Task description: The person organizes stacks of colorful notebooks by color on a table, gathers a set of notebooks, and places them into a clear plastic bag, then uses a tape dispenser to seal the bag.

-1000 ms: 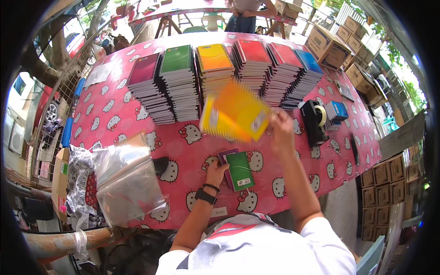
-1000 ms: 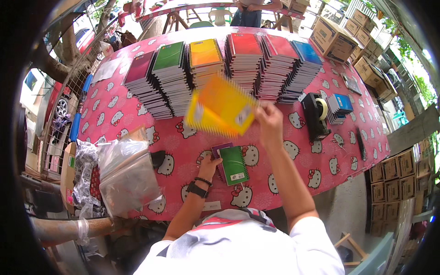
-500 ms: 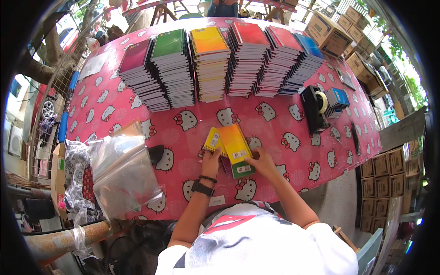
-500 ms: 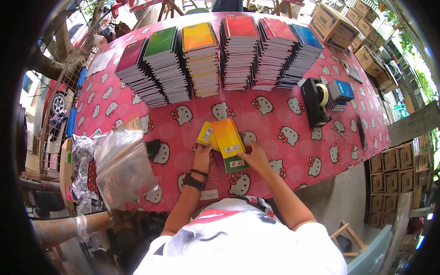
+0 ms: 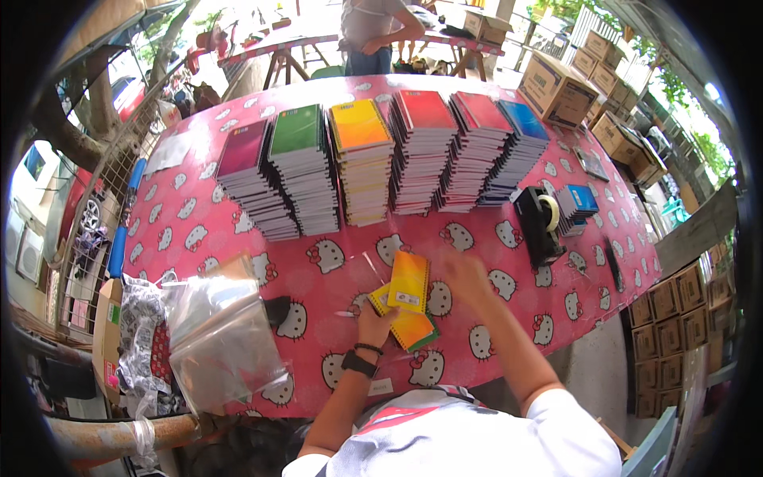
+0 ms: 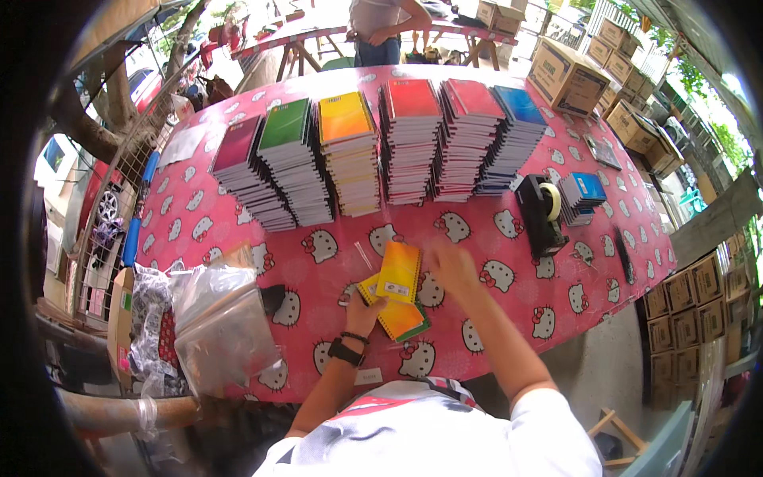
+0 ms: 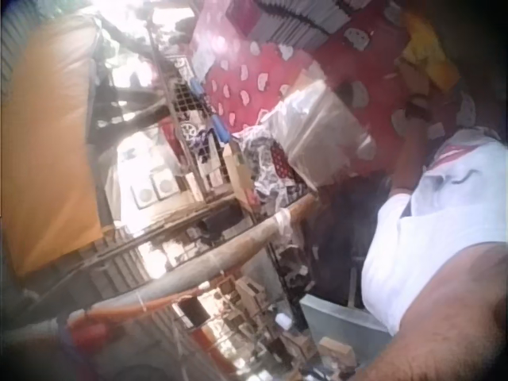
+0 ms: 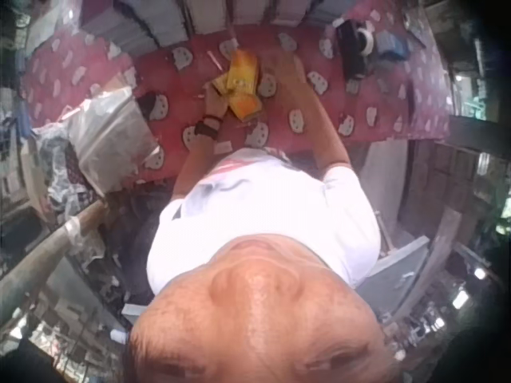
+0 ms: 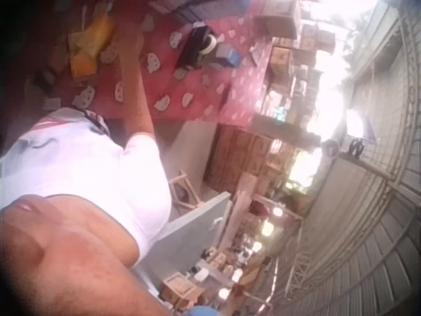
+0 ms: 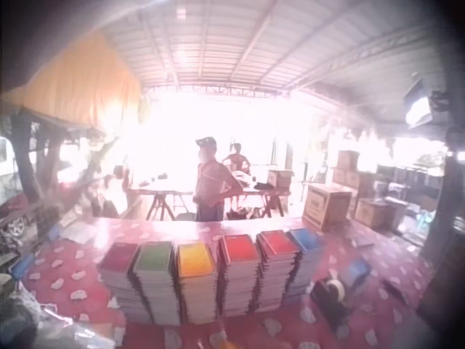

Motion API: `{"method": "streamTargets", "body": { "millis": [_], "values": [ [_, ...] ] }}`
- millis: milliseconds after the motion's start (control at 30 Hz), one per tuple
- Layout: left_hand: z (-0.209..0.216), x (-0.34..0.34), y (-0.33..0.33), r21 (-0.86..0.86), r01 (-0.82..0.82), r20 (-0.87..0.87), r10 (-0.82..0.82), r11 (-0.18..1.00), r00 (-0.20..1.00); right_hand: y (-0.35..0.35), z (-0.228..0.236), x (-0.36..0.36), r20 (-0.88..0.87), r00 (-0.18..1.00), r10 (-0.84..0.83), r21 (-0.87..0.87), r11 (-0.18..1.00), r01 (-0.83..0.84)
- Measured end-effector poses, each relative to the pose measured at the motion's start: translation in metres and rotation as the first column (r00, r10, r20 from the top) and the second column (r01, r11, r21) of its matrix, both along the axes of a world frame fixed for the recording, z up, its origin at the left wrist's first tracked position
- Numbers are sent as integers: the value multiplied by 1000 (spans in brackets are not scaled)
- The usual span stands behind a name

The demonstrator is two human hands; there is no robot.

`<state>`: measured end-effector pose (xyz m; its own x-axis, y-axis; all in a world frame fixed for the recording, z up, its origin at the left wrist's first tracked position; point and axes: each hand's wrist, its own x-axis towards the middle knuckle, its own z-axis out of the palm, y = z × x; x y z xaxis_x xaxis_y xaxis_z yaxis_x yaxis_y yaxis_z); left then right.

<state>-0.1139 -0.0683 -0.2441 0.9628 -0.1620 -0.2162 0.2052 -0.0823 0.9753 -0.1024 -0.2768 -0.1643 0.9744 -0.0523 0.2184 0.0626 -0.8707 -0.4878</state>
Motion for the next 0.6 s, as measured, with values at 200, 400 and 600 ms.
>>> {"method": "streamTargets", "body": {
  "millis": [200,400,600],
  "values": [
    [-29,8,7,-158,-32,-13,31,987,999,28,145,143,679,718,153,-325,940,107],
    [-4,2,-3,-26,-110,4,110,994,994,34,184,202,66,997,-30,-650,757,66],
    [-36,9,11,-225,-39,-56,27,974,998,8,207,181,326,945,-12,-178,981,74]
  ]
}}
